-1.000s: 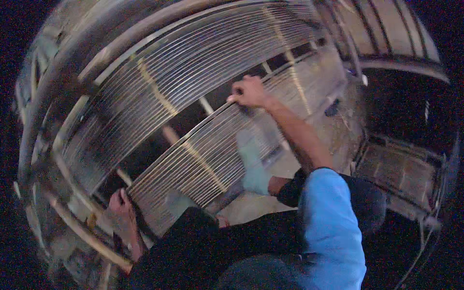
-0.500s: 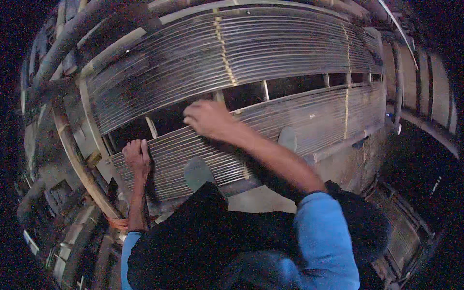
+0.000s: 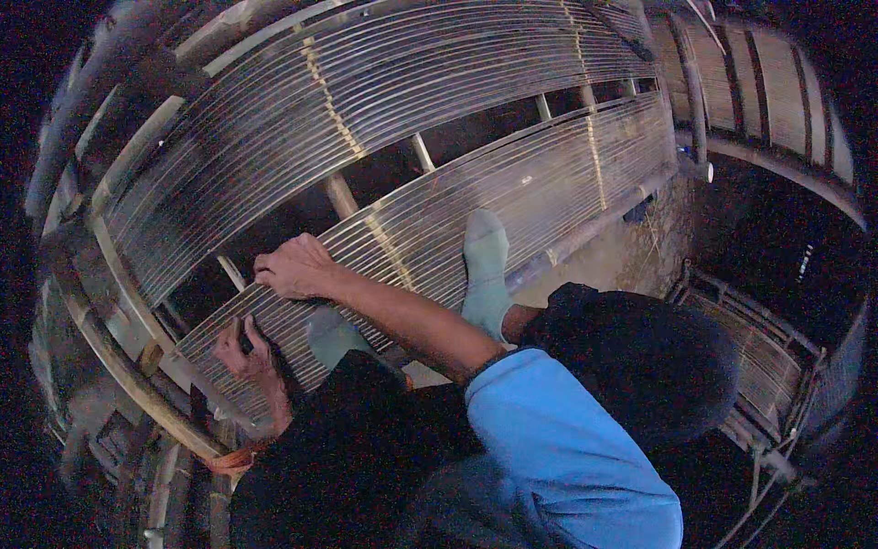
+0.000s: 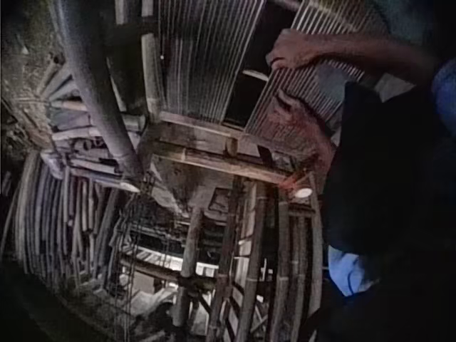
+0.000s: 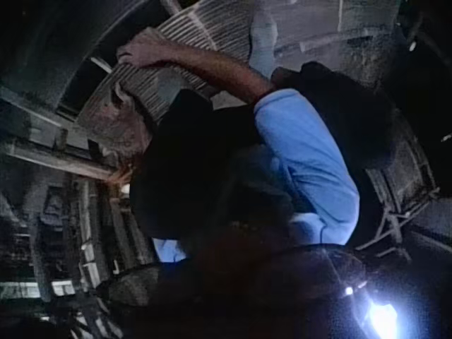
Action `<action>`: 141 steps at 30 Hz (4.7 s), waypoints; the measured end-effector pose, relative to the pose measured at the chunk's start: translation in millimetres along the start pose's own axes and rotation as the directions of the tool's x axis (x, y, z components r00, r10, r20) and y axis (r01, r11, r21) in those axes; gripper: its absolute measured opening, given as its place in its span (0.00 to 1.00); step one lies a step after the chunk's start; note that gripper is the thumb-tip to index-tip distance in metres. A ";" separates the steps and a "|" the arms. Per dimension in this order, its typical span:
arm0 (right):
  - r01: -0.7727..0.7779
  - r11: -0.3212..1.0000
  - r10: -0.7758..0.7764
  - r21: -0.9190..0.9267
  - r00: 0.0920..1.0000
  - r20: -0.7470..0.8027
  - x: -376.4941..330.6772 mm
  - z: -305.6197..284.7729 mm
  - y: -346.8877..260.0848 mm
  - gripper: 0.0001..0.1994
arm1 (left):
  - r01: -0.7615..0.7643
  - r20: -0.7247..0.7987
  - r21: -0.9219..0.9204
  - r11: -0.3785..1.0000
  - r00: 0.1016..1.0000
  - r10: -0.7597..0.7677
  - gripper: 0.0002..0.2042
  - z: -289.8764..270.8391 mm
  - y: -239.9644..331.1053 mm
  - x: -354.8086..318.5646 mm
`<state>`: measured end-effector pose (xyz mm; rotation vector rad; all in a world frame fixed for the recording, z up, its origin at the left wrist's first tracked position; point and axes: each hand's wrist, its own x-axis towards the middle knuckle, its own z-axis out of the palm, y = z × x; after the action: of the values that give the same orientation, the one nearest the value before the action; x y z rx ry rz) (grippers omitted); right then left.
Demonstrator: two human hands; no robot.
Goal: The person weaves bamboo strips together by hand and using a tool to tighten and align the slats.
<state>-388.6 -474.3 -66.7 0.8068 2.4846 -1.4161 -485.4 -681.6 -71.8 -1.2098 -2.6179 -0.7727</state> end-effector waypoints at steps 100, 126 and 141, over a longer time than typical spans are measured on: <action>-0.104 0.982 0.058 0.157 0.960 0.274 45.6 -1.1 -25.1 0.14 | 0.297 0.097 -0.028 0.954 0.951 -0.294 0.10 -42.0 11.8 -34.4; -0.289 0.923 0.255 0.254 0.954 0.160 69.5 20.6 8.0 0.22 | 0.309 -0.020 -0.903 0.297 0.662 -0.749 0.13 -314.8 -31.0 47.2; -0.279 0.960 0.279 0.013 0.960 -0.005 61.1 21.8 -9.2 0.24 | 0.280 0.505 0.156 0.947 0.801 -0.321 0.15 64.9 -19.8 93.1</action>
<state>-447.2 -473.7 -95.8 1.1152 2.2566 -1.3303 -557.0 -596.9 -102.9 -1.1203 -3.3163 -0.4116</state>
